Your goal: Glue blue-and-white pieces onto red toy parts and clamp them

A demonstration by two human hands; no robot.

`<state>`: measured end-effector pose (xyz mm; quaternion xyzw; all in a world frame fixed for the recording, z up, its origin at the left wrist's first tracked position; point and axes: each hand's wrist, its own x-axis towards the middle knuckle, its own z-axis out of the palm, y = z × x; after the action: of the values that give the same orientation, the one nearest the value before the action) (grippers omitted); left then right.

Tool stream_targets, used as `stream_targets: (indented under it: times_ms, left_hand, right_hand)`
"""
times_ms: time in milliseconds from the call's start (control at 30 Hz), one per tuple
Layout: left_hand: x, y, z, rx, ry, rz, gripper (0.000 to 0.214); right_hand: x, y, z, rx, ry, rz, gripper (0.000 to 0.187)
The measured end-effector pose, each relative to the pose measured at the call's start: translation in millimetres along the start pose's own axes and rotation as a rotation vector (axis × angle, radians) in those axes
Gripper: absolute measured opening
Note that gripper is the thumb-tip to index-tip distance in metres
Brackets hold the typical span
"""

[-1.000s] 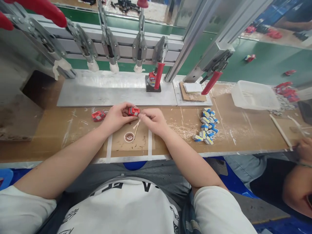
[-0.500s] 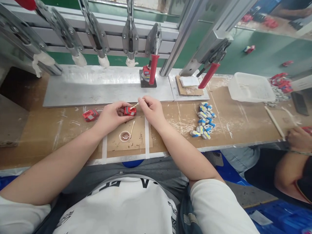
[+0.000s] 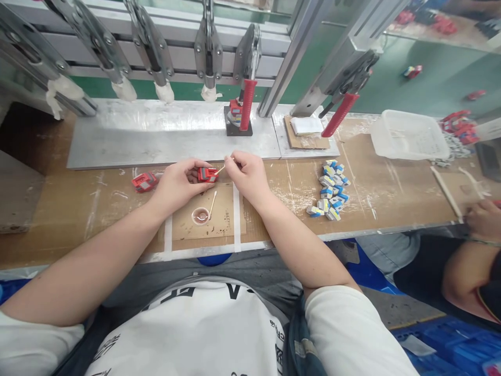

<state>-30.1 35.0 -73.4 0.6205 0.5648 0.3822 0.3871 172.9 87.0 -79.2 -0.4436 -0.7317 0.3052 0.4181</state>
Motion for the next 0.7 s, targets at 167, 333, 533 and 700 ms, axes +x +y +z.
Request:
stream_targets:
  times_ms: [167, 333, 533, 700]
  left_hand:
    - [-0.4, 0.4, -0.3, -0.001, 0.005, 0.008, 0.031]
    - [-0.9, -0.5, -0.3, -0.006, 0.002, 0.014, 0.029]
    - [-1.5, -0.9, -0.1, 0.001, 0.013, 0.019, 0.03]
    - [-1.2, 0.1, 0.2, 0.01, 0.008, 0.015, 0.026]
  right_hand:
    - [0.5, 1.0, 0.9, 0.044, -0.001, 0.026, 0.048]
    - [0.1, -0.3, 0.4, 0.029, 0.049, -0.034, 0.046]
    - [-0.4, -2.1, -2.5, -0.022, 0.042, -0.031, 0.049]
    - [0.8, -1.6, -1.1, 0.089, -0.033, 0.052, 0.049]
